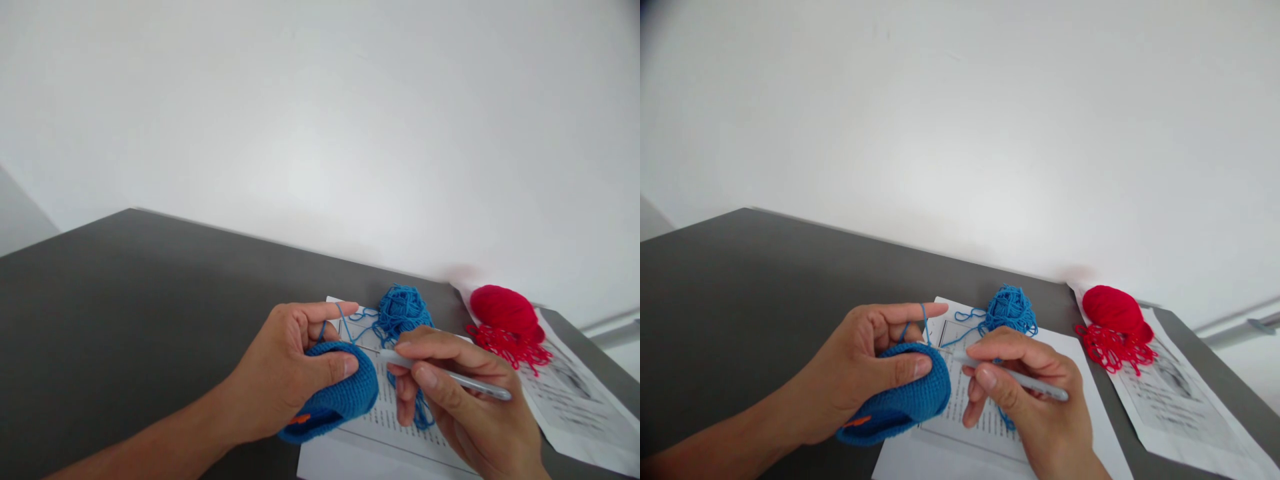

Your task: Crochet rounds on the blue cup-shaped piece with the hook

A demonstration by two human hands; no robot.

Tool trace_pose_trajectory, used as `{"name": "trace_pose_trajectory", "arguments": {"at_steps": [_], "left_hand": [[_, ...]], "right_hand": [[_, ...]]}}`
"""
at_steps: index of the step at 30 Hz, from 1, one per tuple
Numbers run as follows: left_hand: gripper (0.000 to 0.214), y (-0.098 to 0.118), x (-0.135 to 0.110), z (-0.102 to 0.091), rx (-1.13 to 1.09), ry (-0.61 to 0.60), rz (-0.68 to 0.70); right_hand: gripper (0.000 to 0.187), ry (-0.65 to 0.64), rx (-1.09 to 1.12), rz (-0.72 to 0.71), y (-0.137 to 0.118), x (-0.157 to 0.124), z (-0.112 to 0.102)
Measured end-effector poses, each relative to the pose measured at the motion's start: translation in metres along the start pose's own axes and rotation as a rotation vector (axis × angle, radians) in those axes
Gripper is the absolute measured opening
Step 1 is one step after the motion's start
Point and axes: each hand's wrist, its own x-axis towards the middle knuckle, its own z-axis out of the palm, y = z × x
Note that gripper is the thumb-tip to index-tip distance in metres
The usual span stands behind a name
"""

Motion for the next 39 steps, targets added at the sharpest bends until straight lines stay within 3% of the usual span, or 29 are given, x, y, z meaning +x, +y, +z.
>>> {"name": "trace_pose_trajectory", "arguments": {"at_steps": [2,9,17,22,33,39], "left_hand": [[0.067,-0.001,0.000,0.000,-0.001,-0.011,-0.002],[0.075,0.000,-0.001,0.000,0.009,-0.016,-0.029],[0.066,-0.004,-0.001,-0.001,0.021,0.009,0.008],[0.060,-0.003,-0.002,0.003,0.172,0.088,0.043],[0.053,-0.013,-0.003,0.009,0.375,0.260,0.264],[0.052,-0.008,-0.005,0.015,0.399,0.282,0.247]], "right_hand": [[0.016,0.031,0.003,0.022,-0.001,-0.001,0.000],[0.021,-0.163,-0.103,-0.147,-0.002,0.003,-0.013],[0.018,-0.153,-0.217,-0.238,-0.008,0.004,-0.009],[0.022,-0.133,-0.388,-0.349,-0.012,0.004,-0.006],[0.032,-0.093,-0.645,-0.604,-0.009,0.004,0.008],[0.035,-0.082,-0.738,-0.665,0.001,0.000,0.019]]}}
